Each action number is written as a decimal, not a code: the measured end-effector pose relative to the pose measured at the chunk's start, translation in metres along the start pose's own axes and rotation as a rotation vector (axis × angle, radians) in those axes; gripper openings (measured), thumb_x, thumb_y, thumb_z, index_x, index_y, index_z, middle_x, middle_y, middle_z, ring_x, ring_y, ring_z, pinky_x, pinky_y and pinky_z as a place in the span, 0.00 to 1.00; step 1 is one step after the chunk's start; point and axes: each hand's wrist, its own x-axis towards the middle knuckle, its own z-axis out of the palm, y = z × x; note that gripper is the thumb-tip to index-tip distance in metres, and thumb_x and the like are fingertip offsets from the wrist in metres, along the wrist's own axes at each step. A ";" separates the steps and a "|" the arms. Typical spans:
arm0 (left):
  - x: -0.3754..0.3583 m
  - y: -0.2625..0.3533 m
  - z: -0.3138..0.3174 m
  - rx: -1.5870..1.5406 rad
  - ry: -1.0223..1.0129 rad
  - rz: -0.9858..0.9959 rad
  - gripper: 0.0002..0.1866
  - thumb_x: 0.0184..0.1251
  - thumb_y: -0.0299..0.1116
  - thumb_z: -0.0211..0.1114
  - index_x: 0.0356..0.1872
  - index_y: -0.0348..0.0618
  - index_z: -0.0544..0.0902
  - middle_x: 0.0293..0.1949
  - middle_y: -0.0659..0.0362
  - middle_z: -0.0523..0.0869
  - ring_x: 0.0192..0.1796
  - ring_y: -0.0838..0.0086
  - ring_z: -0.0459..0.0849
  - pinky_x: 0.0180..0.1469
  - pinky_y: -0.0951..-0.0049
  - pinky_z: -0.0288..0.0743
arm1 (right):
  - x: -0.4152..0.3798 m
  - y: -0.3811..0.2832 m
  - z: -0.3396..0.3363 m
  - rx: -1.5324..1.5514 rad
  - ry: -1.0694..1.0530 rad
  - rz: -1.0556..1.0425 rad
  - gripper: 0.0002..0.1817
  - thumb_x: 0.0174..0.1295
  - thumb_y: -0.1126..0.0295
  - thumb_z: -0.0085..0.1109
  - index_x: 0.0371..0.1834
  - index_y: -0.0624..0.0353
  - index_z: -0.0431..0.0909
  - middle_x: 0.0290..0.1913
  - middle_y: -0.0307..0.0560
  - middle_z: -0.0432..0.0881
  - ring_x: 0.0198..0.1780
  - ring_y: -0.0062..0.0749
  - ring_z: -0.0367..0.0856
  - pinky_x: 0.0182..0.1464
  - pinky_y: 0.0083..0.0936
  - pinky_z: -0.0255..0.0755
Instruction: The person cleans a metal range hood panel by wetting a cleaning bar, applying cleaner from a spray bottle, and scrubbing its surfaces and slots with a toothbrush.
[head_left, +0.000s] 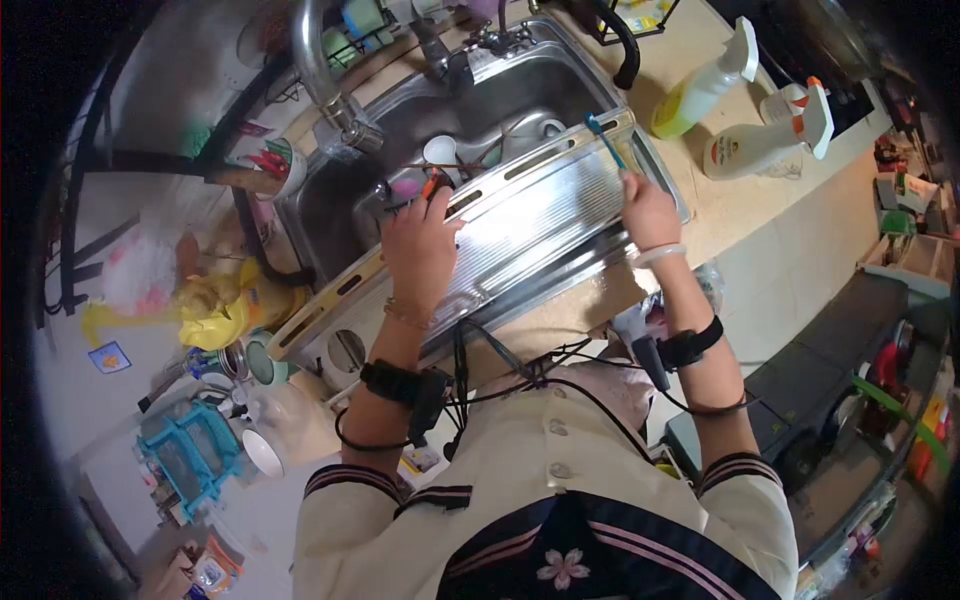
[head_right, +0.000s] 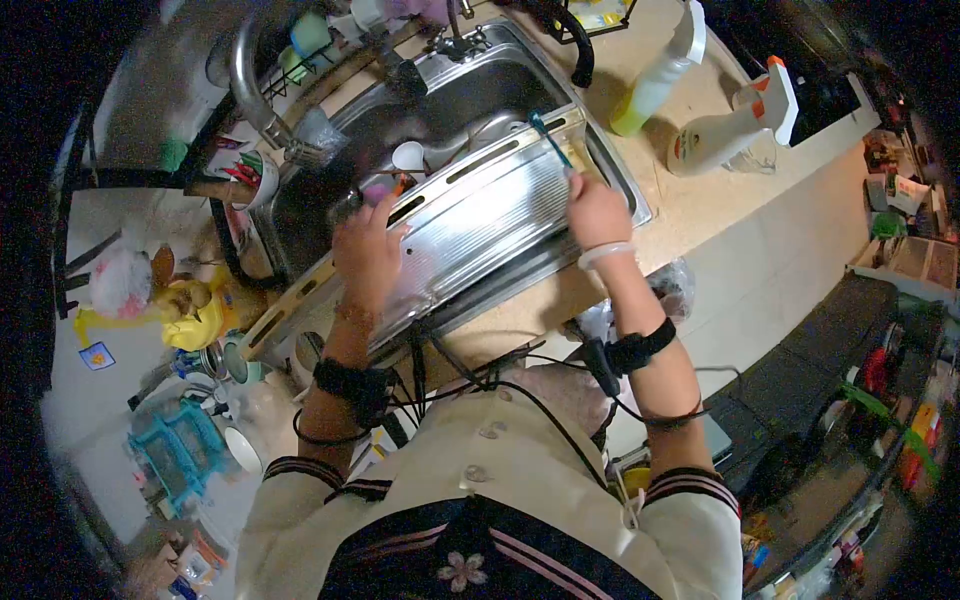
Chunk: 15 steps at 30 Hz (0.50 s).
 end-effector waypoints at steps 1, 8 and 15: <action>0.000 0.001 0.001 -0.004 0.007 0.004 0.20 0.52 0.38 0.64 0.48 0.49 0.77 0.35 0.58 0.79 0.39 0.64 0.77 0.41 0.62 0.66 | 0.006 0.005 -0.002 0.025 -0.003 0.037 0.23 0.65 0.52 0.39 0.35 0.59 0.79 0.32 0.63 0.79 0.37 0.59 0.77 0.43 0.48 0.69; -0.003 0.000 0.003 -0.002 0.014 -0.003 0.20 0.51 0.38 0.64 0.47 0.49 0.77 0.36 0.58 0.80 0.38 0.63 0.77 0.42 0.62 0.68 | 0.017 0.007 -0.004 -0.005 -0.027 -0.004 0.24 0.66 0.53 0.36 0.34 0.60 0.79 0.31 0.65 0.78 0.36 0.59 0.78 0.42 0.49 0.70; -0.004 -0.002 0.004 -0.017 0.042 0.010 0.21 0.50 0.39 0.66 0.47 0.49 0.77 0.36 0.58 0.80 0.39 0.64 0.78 0.42 0.62 0.68 | 0.024 0.014 -0.010 0.021 0.019 0.086 0.24 0.66 0.52 0.37 0.32 0.58 0.78 0.28 0.63 0.79 0.33 0.58 0.79 0.39 0.49 0.71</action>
